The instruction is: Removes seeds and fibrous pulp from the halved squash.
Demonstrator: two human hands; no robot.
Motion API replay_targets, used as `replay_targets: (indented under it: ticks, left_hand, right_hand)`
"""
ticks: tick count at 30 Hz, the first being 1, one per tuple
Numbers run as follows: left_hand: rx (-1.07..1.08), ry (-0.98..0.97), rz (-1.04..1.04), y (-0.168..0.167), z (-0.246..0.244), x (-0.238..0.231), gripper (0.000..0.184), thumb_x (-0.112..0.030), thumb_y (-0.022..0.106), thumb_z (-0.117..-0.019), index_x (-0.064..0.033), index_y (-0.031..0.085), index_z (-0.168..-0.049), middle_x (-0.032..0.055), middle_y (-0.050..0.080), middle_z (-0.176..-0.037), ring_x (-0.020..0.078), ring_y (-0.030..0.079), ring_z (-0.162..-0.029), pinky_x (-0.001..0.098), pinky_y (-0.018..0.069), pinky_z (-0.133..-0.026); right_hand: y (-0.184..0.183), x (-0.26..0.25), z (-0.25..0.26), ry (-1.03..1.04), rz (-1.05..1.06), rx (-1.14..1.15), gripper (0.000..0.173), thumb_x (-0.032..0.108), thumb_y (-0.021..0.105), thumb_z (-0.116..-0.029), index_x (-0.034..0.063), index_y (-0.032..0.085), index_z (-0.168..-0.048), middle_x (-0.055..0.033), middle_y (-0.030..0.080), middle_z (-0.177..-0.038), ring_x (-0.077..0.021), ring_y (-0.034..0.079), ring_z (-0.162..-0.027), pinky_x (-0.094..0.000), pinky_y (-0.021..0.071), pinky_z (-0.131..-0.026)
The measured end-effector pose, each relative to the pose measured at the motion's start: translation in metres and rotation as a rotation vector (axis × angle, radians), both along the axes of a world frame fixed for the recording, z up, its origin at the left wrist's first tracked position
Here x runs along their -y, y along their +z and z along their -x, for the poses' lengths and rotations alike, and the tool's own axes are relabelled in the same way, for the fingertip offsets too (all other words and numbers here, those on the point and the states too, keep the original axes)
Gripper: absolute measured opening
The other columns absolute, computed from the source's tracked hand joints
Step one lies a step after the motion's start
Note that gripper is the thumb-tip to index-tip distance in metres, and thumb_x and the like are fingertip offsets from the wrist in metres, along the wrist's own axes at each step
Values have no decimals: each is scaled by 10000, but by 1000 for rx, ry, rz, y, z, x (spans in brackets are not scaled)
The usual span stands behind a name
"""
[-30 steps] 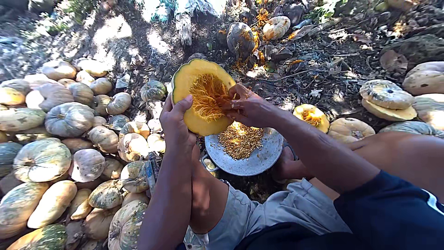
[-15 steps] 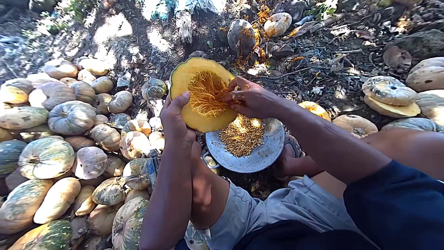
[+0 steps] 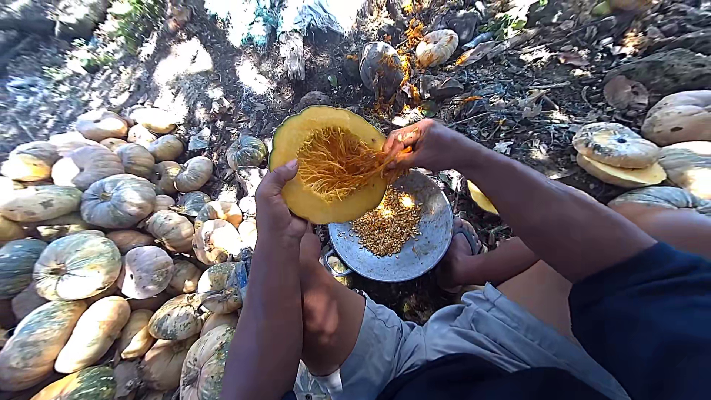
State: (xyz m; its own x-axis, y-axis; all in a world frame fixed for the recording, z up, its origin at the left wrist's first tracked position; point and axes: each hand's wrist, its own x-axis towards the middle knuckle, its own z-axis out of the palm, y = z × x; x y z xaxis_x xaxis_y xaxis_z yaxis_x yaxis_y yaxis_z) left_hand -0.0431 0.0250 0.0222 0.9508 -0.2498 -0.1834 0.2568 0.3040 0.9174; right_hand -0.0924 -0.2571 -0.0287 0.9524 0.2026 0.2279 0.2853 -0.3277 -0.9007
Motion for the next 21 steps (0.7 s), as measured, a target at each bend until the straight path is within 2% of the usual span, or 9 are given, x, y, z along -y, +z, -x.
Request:
replay_targets:
  ticks: [2,4,7,9,12,15,18,21]
  left_hand:
    - [13,1,35,-1,-2,-5,247,-192,607,-946,-134,633,-1185,72,712,-1070,193,717,-980,423,617,-846]
    - [33,28,53,0,-4,-8,239,-177,587,-950,-124,633,-1178,77,714,-1071,199,719,-987,433,619,-853]
    - [49,84,67,1,-6,-11,224,-161,560,-961,-129,623,-1173,76,712,-1067,199,717,-995,436,617,-858]
    - [66,104,75,0,-7,-14,228,-165,538,-973,-128,619,-1182,79,707,-1084,207,711,-1016,450,609,-876]
    - [101,131,92,-5,-12,-18,232,-154,529,-983,-119,612,-1197,89,700,-1111,214,701,-1045,460,597,-904]
    - [122,135,82,-7,-14,-20,241,-154,516,-988,-122,604,-1210,88,697,-1124,213,696,-1064,462,592,-917]
    - [121,141,85,-6,-12,-21,238,-152,493,-997,-122,597,-1209,87,697,-1114,208,696,-1060,454,592,-917]
    - [118,138,85,-5,-10,-22,234,-145,498,-996,-119,601,-1205,81,699,-1113,204,699,-1054,447,594,-914]
  right_hand:
    - [-3,13,6,-73,-216,-116,70,-41,703,-869,27,716,-880,-9,731,-900,-65,687,-713,-254,617,-674]
    - [-9,28,9,-128,-395,-149,123,-65,661,-880,44,703,-919,-5,737,-838,-103,704,-665,-298,636,-648]
    - [-15,46,14,-156,-539,-150,172,-42,634,-891,104,725,-897,12,749,-881,-82,698,-685,-274,623,-645]
    - [-16,51,17,-147,-641,-156,182,-27,587,-926,96,721,-918,-11,755,-836,-99,707,-657,-275,623,-622]
    - [-10,53,23,-179,-729,-202,206,76,461,-1005,98,666,-1012,-36,747,-849,-119,705,-641,-278,614,-584]
    - [-8,54,24,-174,-784,-250,370,199,290,-1093,78,637,-1137,-62,749,-881,-144,718,-670,-284,617,-587]
    - [-12,54,21,-147,-838,-327,508,337,190,-1126,61,609,-1208,-109,755,-995,-191,746,-778,-311,624,-644]
    - [-13,49,19,-169,-906,-400,580,425,154,-1125,55,593,-1205,-134,750,-1038,-234,757,-839,-344,637,-691]
